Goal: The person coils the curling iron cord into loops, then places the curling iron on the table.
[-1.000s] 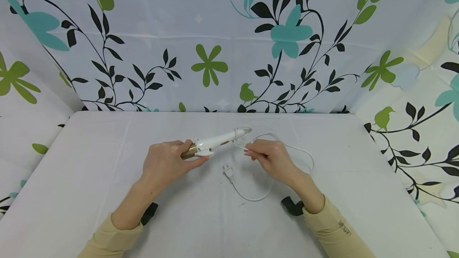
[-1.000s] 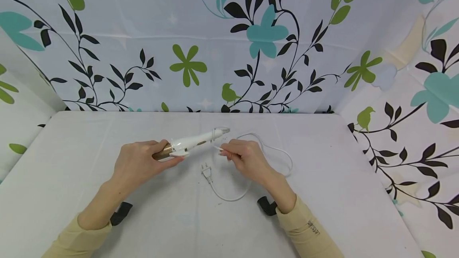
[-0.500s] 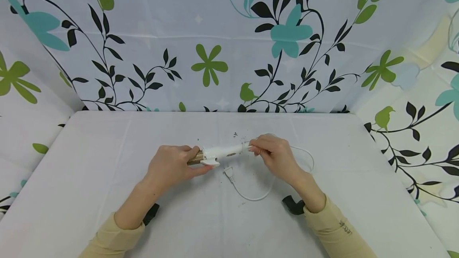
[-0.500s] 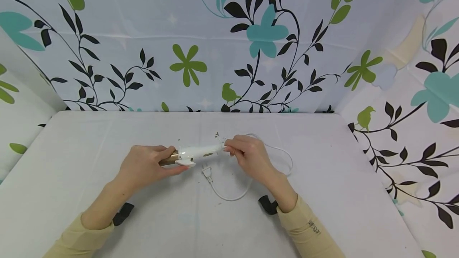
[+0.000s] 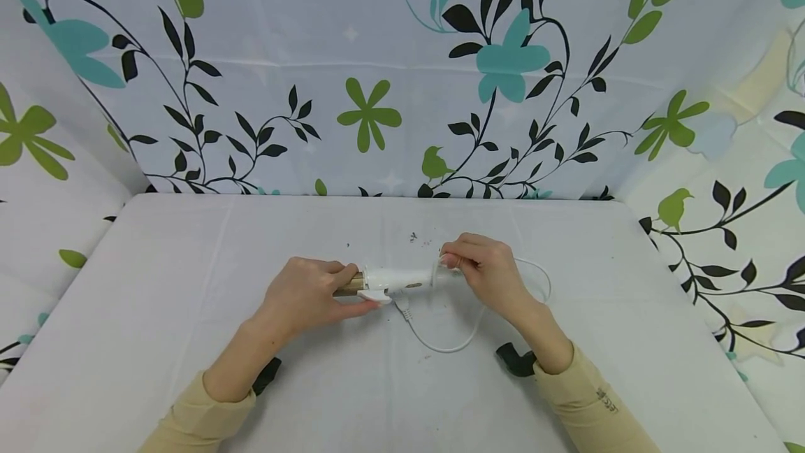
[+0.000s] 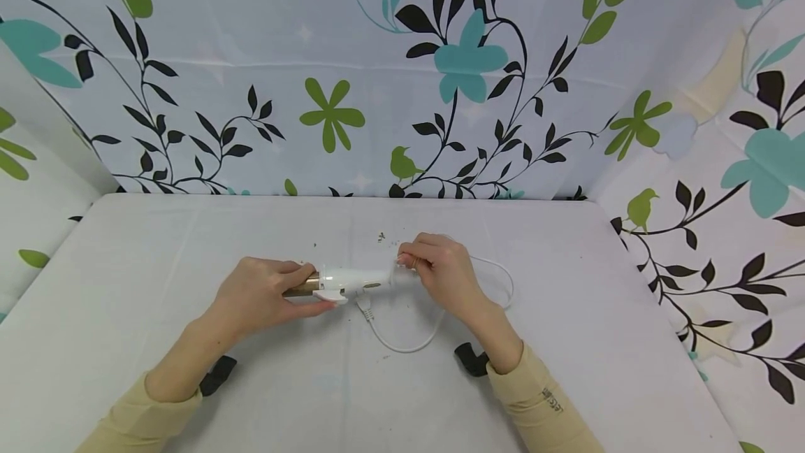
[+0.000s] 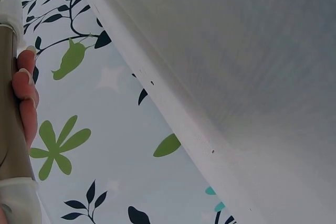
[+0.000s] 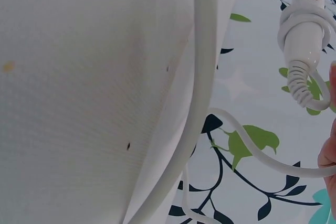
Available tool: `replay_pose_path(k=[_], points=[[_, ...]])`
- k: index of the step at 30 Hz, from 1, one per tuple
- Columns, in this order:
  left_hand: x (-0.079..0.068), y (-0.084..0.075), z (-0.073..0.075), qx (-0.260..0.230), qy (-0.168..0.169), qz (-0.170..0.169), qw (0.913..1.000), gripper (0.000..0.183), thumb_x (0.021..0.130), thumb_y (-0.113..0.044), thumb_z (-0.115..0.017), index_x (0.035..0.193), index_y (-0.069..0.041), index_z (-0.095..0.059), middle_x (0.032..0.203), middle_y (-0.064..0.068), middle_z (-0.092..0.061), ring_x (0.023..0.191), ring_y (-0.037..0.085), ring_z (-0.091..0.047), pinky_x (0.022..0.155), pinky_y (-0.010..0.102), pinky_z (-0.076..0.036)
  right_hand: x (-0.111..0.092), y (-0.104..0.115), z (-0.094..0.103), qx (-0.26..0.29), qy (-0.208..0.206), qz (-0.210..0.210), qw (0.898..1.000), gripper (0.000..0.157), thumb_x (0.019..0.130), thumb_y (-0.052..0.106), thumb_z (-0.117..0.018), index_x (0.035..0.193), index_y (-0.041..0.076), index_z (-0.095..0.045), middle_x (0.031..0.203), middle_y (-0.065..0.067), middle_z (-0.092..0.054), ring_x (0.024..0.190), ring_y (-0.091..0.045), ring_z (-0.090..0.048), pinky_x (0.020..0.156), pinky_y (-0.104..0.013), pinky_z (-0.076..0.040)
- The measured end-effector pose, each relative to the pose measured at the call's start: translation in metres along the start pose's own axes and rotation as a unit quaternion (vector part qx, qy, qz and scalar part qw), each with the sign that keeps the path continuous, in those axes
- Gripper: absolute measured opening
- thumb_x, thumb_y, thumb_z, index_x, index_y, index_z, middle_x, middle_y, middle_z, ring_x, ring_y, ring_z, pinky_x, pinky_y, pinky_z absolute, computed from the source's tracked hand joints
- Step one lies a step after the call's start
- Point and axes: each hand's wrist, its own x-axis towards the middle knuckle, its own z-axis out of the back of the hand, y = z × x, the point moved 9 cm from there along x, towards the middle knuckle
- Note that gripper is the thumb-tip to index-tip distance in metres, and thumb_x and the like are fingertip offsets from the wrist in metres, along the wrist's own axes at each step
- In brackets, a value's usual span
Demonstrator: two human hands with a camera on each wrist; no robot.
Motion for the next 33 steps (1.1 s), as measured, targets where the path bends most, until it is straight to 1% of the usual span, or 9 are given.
replay_pose_path(k=[6,13,16,20,22,24,26,28,33], points=[[0.0,-0.003,-0.001,-0.012,0.005,-0.004,0.9999,0.05,0.059,-0.055,-0.09,0.072,-0.017,-0.059,0.054,-0.011,-0.052,0.044,-0.001,-0.035,0.042,0.017,-0.029,0.0,0.0,-0.002,0.004,0.022,-0.014,1.0,0.009,0.082,0.004,-0.078,0.091,0.003,-0.076,0.079,0.0,-0.067,0.063,-0.006,-0.048,0.057,-0.012,-0.037],[0.001,-0.006,-0.003,-0.027,0.011,-0.002,0.9996,0.051,0.06,-0.054,-0.09,0.072,-0.017,-0.057,0.054,-0.011,-0.048,0.045,-0.001,-0.034,0.043,0.016,-0.028,0.0,-0.001,-0.002,0.015,0.036,-0.01,0.999,0.012,0.083,0.005,-0.079,0.094,0.002,-0.077,0.083,-0.001,-0.071,0.07,-0.008,-0.055,0.062,-0.013,-0.043],[0.0,-0.006,-0.002,-0.037,0.007,-0.003,0.9993,0.05,0.061,-0.053,-0.09,0.073,-0.017,-0.058,0.054,-0.012,-0.048,0.045,-0.002,-0.034,0.044,0.016,-0.028,0.0,-0.005,0.0,0.027,0.041,-0.03,0.998,0.011,0.083,0.005,-0.078,0.094,0.004,-0.077,0.082,0.0,-0.07,0.067,-0.008,-0.053,0.059,-0.015,-0.042],[0.001,-0.006,0.005,-0.051,-0.012,-0.012,0.9986,0.047,0.079,-0.063,-0.075,0.075,-0.018,-0.059,0.056,-0.013,-0.05,0.046,-0.002,-0.034,0.044,0.016,-0.029,0.0,-0.018,0.007,0.062,0.039,-0.074,0.995,0.008,0.084,0.003,-0.077,0.092,0.005,-0.078,0.079,0.001,-0.068,0.065,-0.008,-0.051,0.057,-0.017,-0.041],[0.002,-0.007,0.008,-0.06,-0.019,-0.02,0.9978,0.049,0.084,-0.067,-0.067,0.075,-0.019,-0.059,0.055,-0.013,-0.048,0.046,-0.003,-0.032,0.044,0.015,-0.027,-0.001,-0.023,0.008,0.084,0.042,-0.088,0.992,0.008,0.084,0.002,-0.076,0.091,0.005,-0.078,0.08,0.0,-0.07,0.066,-0.009,-0.053,0.058,-0.017,-0.043],[0.003,-0.008,0.011,-0.072,-0.023,-0.026,0.9968,0.048,0.082,-0.066,-0.07,0.075,-0.019,-0.059,0.055,-0.014,-0.047,0.047,-0.003,-0.03,0.044,0.014,-0.025,-0.001,-0.027,0.007,0.106,0.046,-0.097,0.989,0.008,0.084,0.002,-0.076,0.091,0.004,-0.078,0.082,-0.002,-0.071,0.068,-0.01,-0.055,0.06,-0.017,-0.045],[0.004,-0.008,0.012,-0.08,-0.024,-0.026,0.9962,0.046,0.077,-0.063,-0.076,0.075,-0.02,-0.06,0.055,-0.014,-0.046,0.048,-0.004,-0.029,0.045,0.014,-0.025,-0.002,-0.03,0.006,0.118,0.05,-0.107,0.986,0.008,0.084,0.001,-0.076,0.09,0.003,-0.078,0.084,-0.004,-0.072,0.07,-0.01,-0.056,0.062,-0.017,-0.046],[0.004,-0.007,0.012,-0.085,-0.021,-0.022,0.9959,0.047,0.074,-0.063,-0.079,0.074,-0.02,-0.061,0.055,-0.014,-0.048,0.048,-0.004,-0.03,0.045,0.014,-0.025,-0.002,-0.033,0.004,0.124,0.053,-0.12,0.984,0.007,0.084,0.002,-0.075,0.09,0.003,-0.078,0.085,-0.005,-0.072,0.072,-0.01,-0.057,0.063,-0.016,-0.046],[0.003,-0.005,0.008,-0.09,-0.01,-0.008,0.9958,0.051,0.078,-0.07,-0.071,0.073,-0.019,-0.062,0.056,-0.014,-0.048,0.049,-0.004,-0.03,0.045,0.014,-0.024,-0.004,-0.037,0.002,0.12,0.058,-0.144,0.981,0.008,0.086,0.003,-0.074,0.093,0.002,-0.078,0.086,-0.003,-0.071,0.074,-0.01,-0.057,0.065,-0.016,-0.046]])
